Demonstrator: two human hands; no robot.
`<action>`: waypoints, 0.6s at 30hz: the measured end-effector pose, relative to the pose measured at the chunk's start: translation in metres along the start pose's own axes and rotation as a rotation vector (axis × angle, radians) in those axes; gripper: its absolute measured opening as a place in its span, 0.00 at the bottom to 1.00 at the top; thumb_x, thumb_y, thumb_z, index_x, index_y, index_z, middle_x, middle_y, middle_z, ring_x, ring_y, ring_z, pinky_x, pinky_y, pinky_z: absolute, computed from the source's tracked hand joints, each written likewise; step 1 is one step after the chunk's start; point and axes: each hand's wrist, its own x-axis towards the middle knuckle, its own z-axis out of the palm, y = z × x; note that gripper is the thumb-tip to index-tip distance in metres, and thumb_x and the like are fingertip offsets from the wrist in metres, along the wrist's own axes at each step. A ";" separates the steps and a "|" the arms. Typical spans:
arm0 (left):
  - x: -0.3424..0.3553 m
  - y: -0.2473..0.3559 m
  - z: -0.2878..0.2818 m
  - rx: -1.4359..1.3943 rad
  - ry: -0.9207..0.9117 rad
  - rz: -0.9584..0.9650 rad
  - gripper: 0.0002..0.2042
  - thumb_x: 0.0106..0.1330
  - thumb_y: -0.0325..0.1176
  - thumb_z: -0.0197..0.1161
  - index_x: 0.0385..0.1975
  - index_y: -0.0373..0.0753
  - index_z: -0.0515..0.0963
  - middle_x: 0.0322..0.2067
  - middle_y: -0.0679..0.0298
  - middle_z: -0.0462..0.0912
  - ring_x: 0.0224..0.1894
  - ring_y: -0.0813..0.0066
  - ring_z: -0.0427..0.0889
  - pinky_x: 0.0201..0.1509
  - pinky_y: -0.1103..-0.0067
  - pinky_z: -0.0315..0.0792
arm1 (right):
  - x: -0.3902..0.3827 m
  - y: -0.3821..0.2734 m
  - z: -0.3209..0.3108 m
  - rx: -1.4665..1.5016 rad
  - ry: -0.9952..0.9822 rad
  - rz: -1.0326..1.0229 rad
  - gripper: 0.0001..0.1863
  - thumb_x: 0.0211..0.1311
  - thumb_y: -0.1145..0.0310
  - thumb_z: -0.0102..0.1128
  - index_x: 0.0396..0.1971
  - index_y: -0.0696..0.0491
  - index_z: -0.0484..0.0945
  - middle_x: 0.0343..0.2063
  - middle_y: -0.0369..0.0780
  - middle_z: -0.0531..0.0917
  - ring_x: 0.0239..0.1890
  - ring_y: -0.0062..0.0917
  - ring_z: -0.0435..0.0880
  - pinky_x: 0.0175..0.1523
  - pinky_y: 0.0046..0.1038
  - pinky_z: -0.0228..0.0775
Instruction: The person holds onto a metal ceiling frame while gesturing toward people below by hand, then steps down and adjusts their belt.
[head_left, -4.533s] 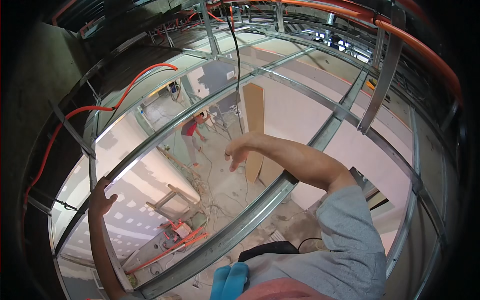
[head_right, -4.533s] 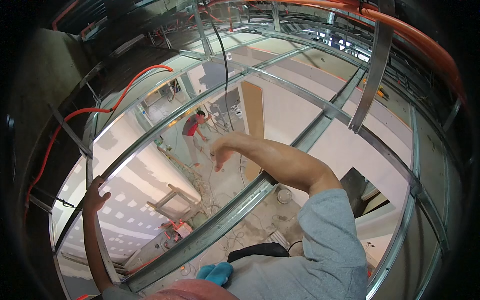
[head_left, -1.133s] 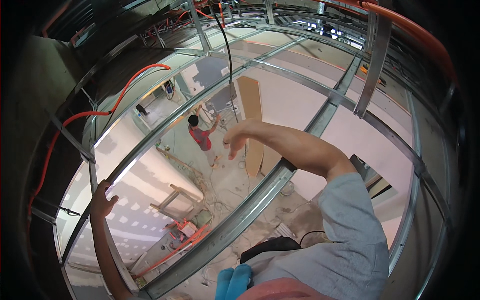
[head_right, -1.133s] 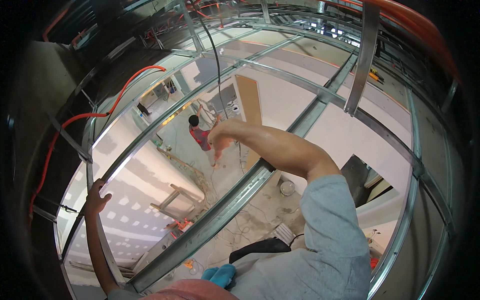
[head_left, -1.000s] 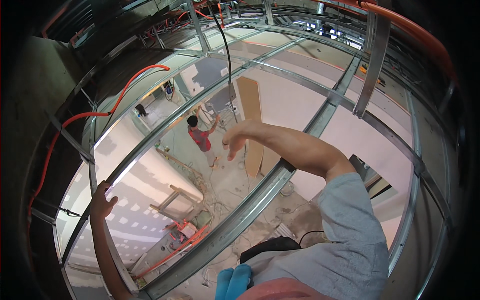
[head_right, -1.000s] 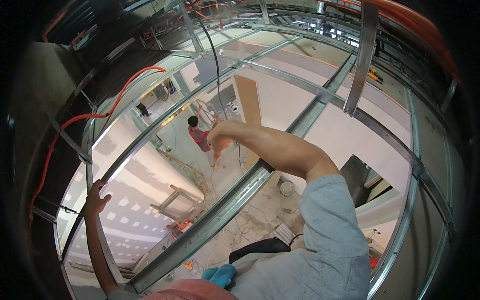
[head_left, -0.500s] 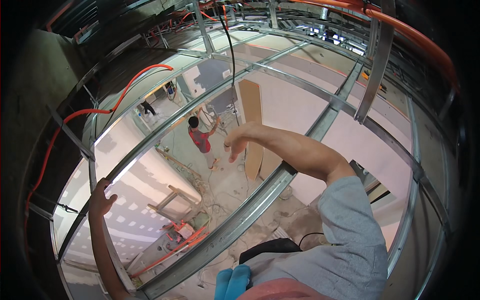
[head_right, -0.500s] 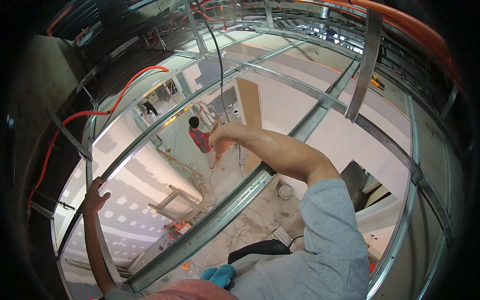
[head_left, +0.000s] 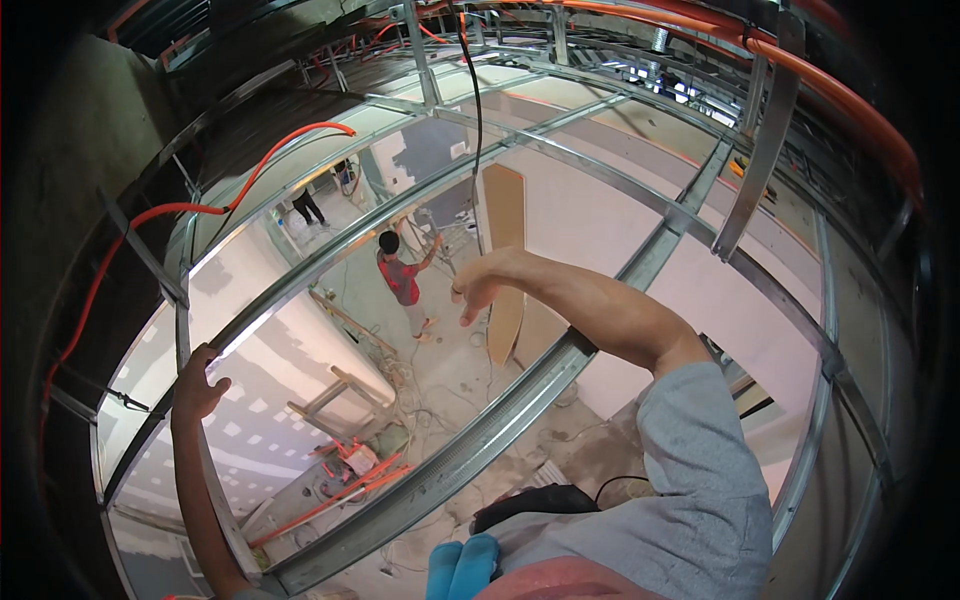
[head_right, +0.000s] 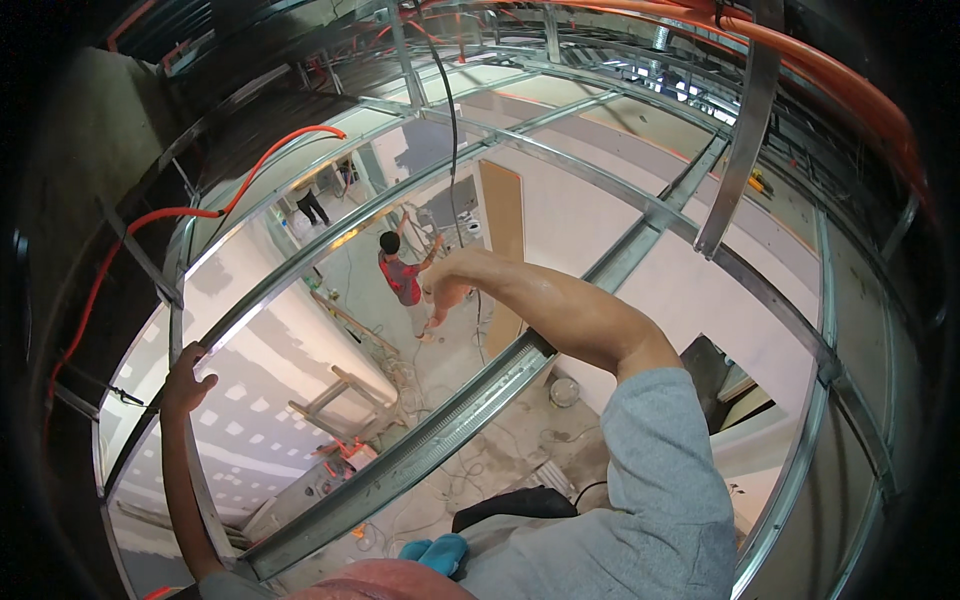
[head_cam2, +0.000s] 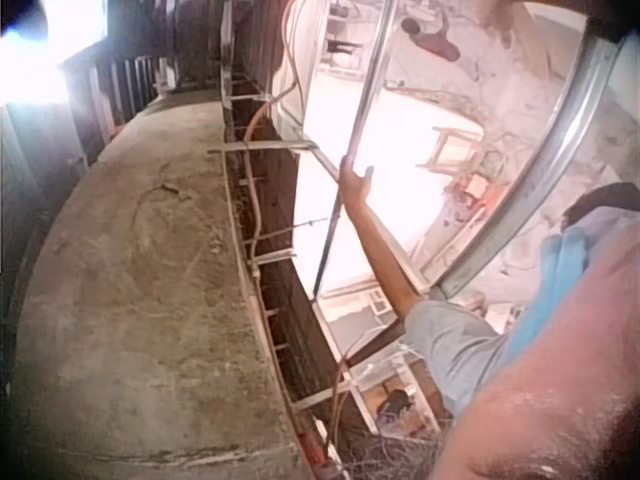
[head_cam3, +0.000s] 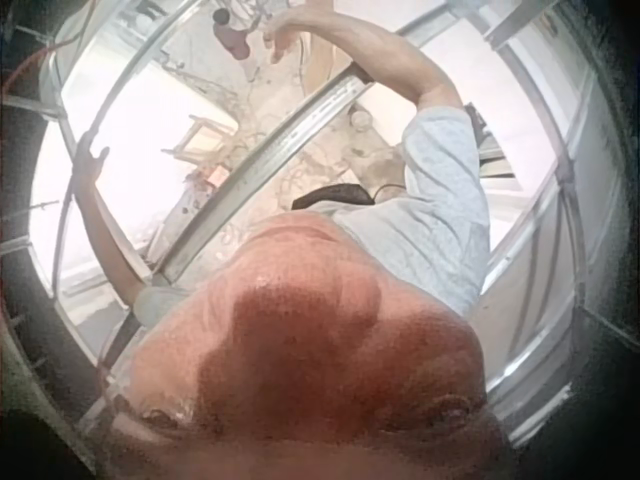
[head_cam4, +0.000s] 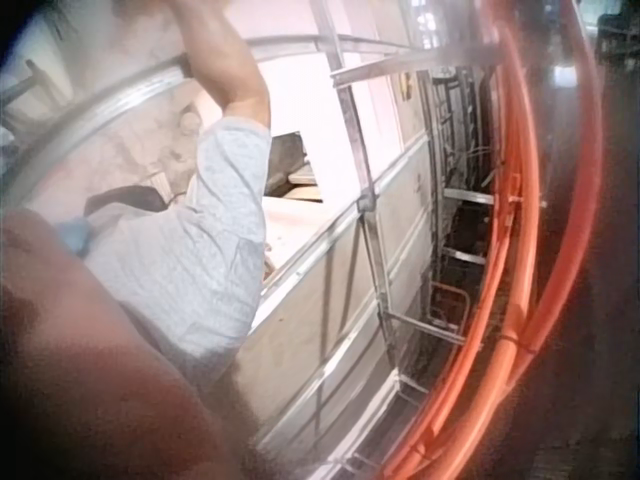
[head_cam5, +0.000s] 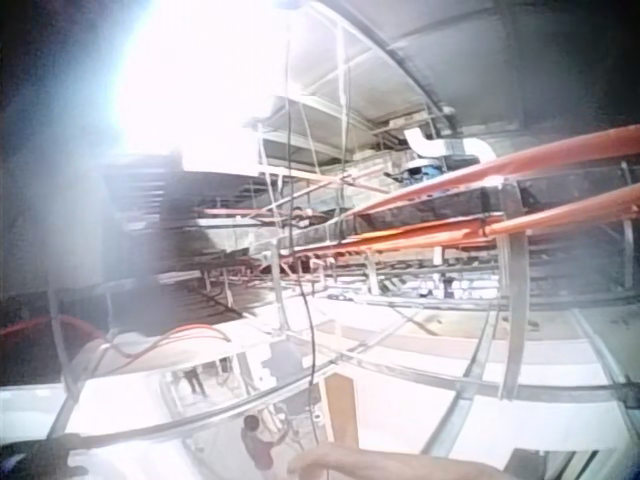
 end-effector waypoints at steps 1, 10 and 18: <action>0.000 -0.002 0.000 -0.001 0.000 -0.005 0.31 0.51 0.31 0.76 0.57 0.37 0.71 0.64 0.50 0.74 0.63 0.52 0.76 0.67 0.66 0.70 | -0.003 -0.002 -0.001 0.000 0.022 -0.005 0.42 0.60 0.41 0.66 0.68 0.53 0.70 0.63 0.47 0.77 0.64 0.42 0.76 0.66 0.40 0.68; 0.002 0.001 -0.001 -0.013 -0.038 -0.013 0.30 0.53 0.31 0.75 0.57 0.36 0.72 0.66 0.48 0.70 0.66 0.52 0.73 0.69 0.66 0.68 | -0.002 0.006 0.002 0.010 0.031 -0.014 0.42 0.59 0.41 0.66 0.67 0.53 0.71 0.61 0.46 0.79 0.63 0.40 0.77 0.64 0.38 0.69; 0.001 0.001 0.000 -0.008 -0.024 -0.033 0.30 0.53 0.30 0.75 0.57 0.35 0.72 0.67 0.48 0.69 0.66 0.51 0.73 0.70 0.66 0.67 | 0.014 0.018 0.009 -0.018 0.090 -0.041 0.40 0.54 0.34 0.66 0.57 0.51 0.79 0.53 0.43 0.84 0.52 0.39 0.84 0.53 0.39 0.75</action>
